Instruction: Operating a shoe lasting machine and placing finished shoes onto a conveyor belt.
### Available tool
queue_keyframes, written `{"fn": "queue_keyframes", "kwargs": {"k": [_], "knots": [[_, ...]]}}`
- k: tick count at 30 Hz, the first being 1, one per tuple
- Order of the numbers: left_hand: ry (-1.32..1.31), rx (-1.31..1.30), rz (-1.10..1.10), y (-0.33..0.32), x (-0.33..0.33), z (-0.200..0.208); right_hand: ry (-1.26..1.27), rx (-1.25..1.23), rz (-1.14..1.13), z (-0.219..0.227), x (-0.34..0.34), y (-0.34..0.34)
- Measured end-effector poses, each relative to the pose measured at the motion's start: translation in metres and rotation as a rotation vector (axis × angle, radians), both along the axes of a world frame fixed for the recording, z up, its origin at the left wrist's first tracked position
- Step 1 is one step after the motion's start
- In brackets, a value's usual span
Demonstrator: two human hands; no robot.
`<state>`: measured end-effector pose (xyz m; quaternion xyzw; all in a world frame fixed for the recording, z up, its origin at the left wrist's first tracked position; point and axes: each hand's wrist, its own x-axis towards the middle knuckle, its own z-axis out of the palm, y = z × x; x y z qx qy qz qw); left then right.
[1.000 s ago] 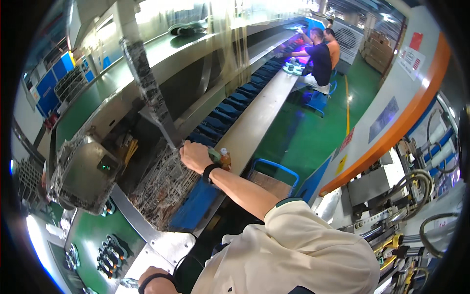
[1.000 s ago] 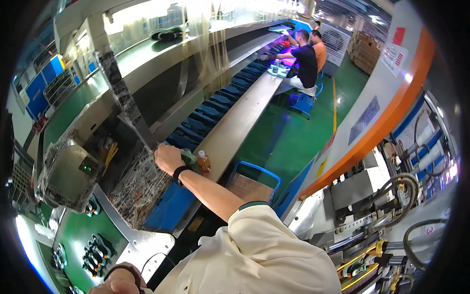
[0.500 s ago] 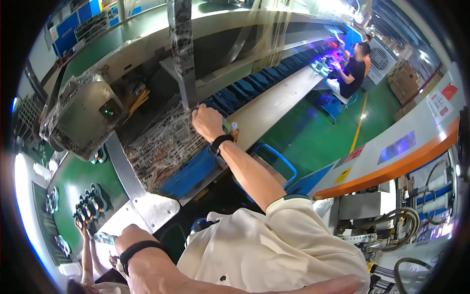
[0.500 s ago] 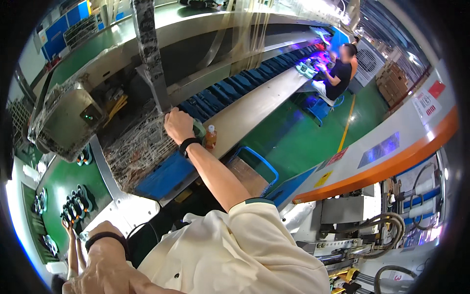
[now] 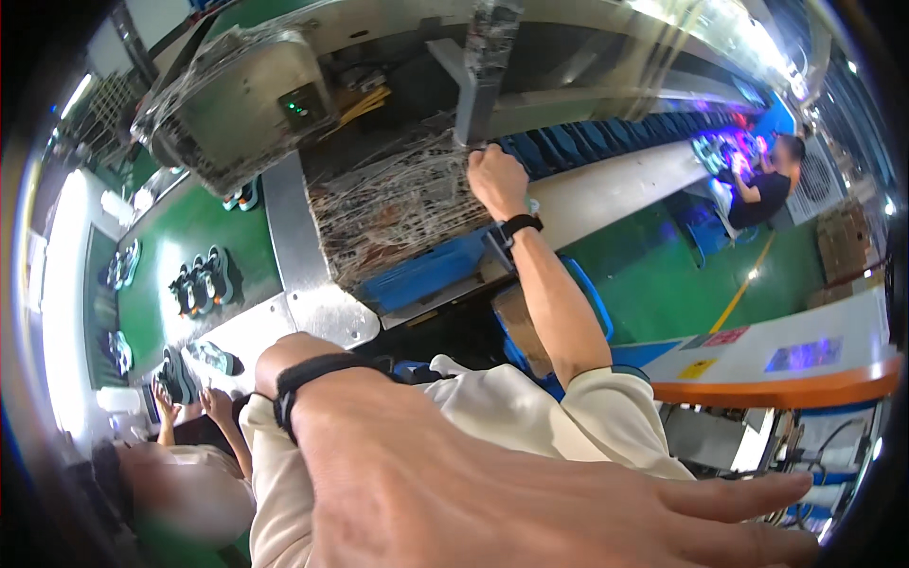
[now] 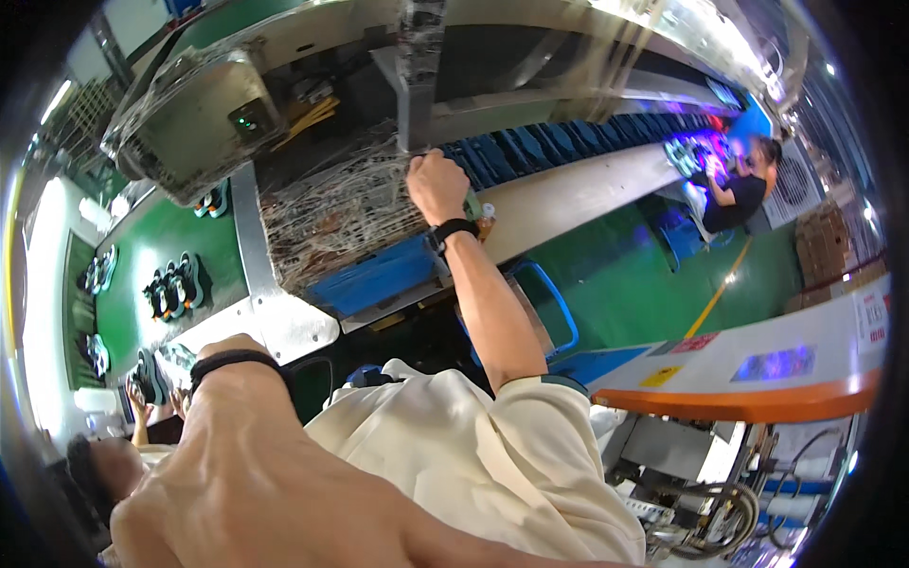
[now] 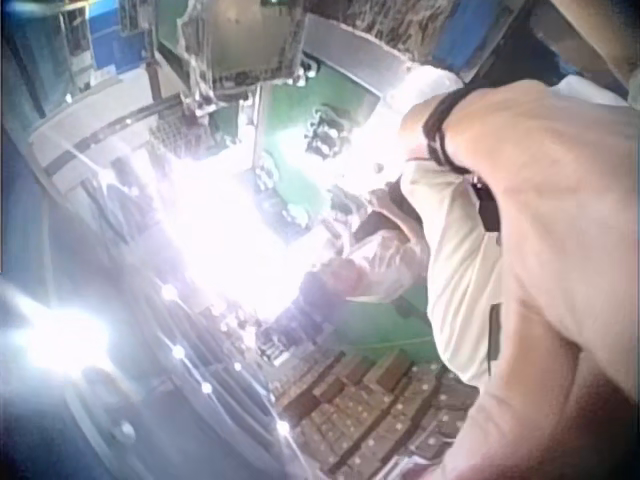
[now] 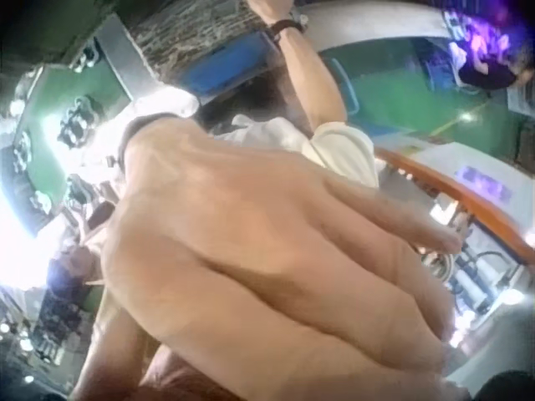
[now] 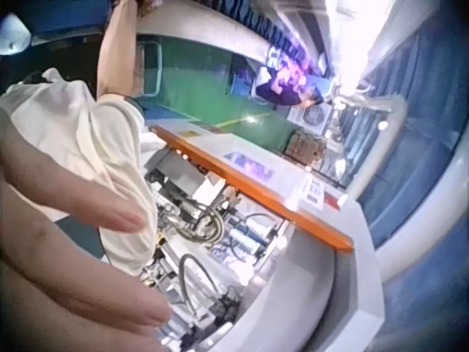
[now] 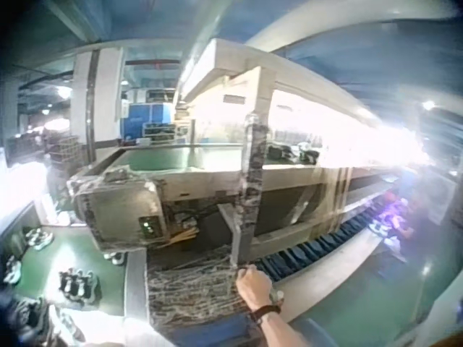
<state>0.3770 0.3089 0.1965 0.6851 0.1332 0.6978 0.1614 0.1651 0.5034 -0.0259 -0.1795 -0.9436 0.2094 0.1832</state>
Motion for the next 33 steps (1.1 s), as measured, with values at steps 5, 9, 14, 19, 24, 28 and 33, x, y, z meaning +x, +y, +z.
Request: {"fn": "queue_keyframes", "kwargs": {"k": [5, 9, 14, 19, 24, 28, 33], "knots": [[0.009, 0.057, 0.026, 0.002, -0.003, 0.000, -0.012, 0.082, -0.029, 0.001, -0.004, 0.002], [0.009, 0.089, 0.059, 0.001, -0.013, 0.000, -0.010, 0.097, 0.004, 0.002, -0.005, -0.005], [0.051, 0.103, 0.075, 0.004, -0.027, -0.003, -0.001, 0.135, -0.033, -0.001, -0.002, -0.002], [0.056, 0.094, 0.081, -0.001, -0.044, -0.001, 0.004, 0.096, 0.004, 0.003, -0.004, -0.009], [0.089, 0.077, 0.064, -0.001, -0.046, -0.003, -0.029, 0.077, -0.008, 0.002, -0.002, -0.004], [0.073, 0.052, 0.049, 0.000, -0.052, -0.005, -0.080, 0.054, -0.059, 0.004, -0.003, -0.003], [0.050, 0.042, 0.036, -0.006, -0.064, -0.007, -0.073, 0.036, -0.042, 0.000, 0.001, -0.005]]}}
